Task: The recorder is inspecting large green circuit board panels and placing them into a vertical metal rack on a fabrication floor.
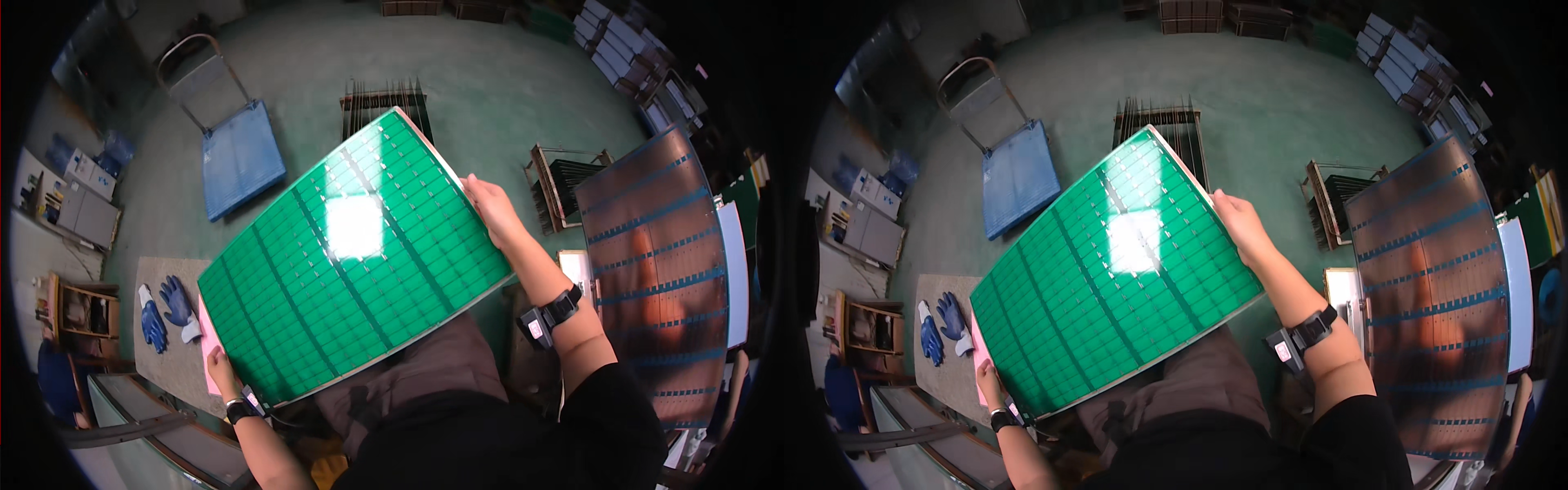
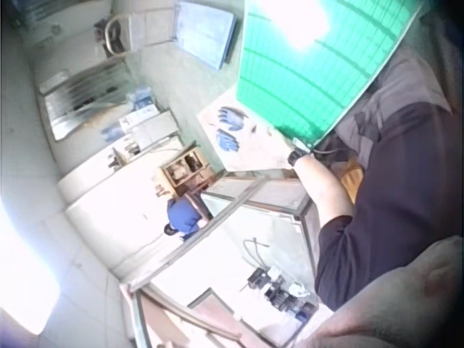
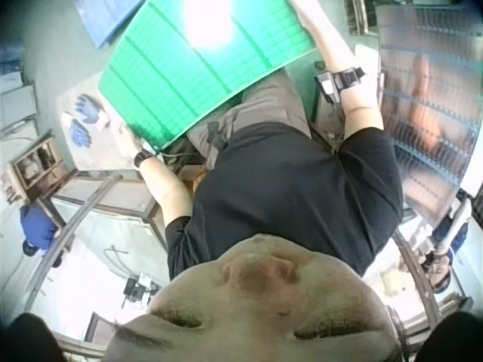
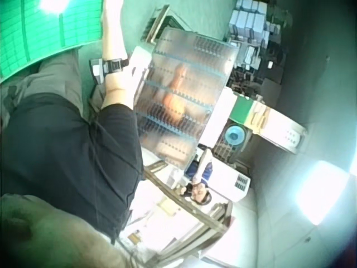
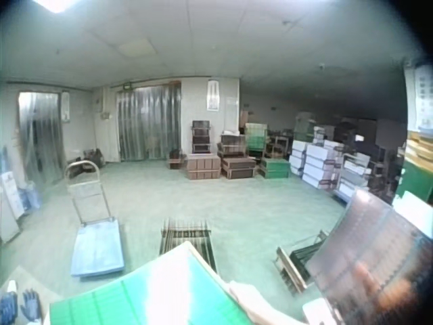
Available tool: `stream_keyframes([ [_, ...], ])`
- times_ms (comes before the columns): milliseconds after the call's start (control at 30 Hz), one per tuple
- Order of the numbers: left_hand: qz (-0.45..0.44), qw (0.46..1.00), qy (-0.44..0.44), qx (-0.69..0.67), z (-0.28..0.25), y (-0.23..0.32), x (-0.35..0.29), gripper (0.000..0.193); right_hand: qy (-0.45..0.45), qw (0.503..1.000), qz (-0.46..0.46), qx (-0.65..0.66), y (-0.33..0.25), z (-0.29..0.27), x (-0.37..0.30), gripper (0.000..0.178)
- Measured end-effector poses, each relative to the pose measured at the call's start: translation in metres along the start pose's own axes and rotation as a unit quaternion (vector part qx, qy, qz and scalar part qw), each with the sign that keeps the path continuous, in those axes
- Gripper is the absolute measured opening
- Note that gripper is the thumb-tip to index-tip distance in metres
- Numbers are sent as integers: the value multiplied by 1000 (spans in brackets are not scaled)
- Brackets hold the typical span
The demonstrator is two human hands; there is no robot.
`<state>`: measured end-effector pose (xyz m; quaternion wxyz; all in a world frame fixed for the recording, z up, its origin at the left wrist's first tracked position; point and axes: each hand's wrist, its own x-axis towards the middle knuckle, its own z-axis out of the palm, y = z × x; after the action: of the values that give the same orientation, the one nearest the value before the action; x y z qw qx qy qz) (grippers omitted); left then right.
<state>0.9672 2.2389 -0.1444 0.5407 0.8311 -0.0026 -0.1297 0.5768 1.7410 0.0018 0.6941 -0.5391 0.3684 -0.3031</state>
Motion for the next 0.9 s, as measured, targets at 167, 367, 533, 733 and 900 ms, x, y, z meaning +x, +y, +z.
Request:
stream_keyframes([
  [167, -36, 996, 6, -78, 6, 20, -10, 24, 14, 999, -45, -20, -1, -3, -11, 39],
  [367, 55, 949, -34, -309, 5, 89, -57, 26, 52, 992, -111, -19, -14, -27, -17, 28],
  [533, 242, 871, -95, -417, 10, 163, -91, 27, 36, 963, -237, 122, -49, -65, -8, 23],
  [733, 307, 843, -181, -403, 51, 225, -129, 28, 252, 920, -218, 206, -49, -85, 28, 27],
  [900, 158, 891, -194, -379, 73, 242, -172, 46, 242, 919, -205, 235, -23, -97, 35, 29],
])
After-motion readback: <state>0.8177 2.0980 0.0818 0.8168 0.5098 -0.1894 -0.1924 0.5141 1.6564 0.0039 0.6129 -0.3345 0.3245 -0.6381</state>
